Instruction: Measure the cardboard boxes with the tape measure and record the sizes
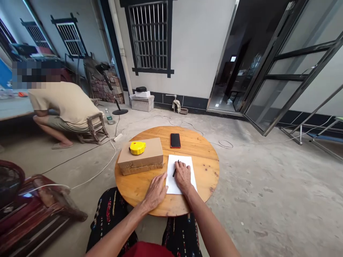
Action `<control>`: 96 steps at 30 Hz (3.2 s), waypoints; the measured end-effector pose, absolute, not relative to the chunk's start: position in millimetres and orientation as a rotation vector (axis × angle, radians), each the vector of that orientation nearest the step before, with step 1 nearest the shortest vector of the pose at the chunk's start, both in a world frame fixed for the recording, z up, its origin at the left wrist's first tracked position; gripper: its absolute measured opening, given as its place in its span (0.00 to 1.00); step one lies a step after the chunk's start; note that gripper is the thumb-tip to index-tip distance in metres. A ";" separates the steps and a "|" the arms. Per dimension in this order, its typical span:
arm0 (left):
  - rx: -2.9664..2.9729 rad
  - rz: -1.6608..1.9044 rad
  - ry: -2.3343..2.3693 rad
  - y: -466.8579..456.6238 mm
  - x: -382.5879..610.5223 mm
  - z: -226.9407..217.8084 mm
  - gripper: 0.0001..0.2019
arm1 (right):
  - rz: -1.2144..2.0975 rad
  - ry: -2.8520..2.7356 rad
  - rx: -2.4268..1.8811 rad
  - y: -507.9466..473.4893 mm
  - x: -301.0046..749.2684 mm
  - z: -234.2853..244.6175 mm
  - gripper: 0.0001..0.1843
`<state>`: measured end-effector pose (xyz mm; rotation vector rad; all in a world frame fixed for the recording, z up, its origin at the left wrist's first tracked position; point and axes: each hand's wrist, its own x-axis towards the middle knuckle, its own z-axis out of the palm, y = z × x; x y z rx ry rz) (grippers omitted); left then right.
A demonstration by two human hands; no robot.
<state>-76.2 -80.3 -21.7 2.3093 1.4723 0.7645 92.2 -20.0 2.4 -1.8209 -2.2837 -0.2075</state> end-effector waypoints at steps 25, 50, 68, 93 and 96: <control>2.419 0.739 1.492 -84.7 -70.9 -17.2 0.20 | -0.265 -2.287 -1.798 -15.9 91.2 -6.6 0.19; 2.410 0.731 1.518 -86.5 -68.3 -19.5 0.20 | -0.054 -2.392 -1.595 55.3 105.4 11.2 0.25; 2.395 0.643 1.510 -85.9 -67.9 -11.4 0.21 | -0.204 -2.507 -1.665 38.3 134.8 7.6 0.21; 2.269 0.817 1.471 -85.0 -72.0 -8.8 0.19 | 0.118 -2.074 -1.262 35.6 68.2 74.4 0.16; 2.272 0.825 1.474 -84.7 -72.8 -10.3 0.20 | 0.256 -2.148 -1.109 37.1 17.6 100.8 0.19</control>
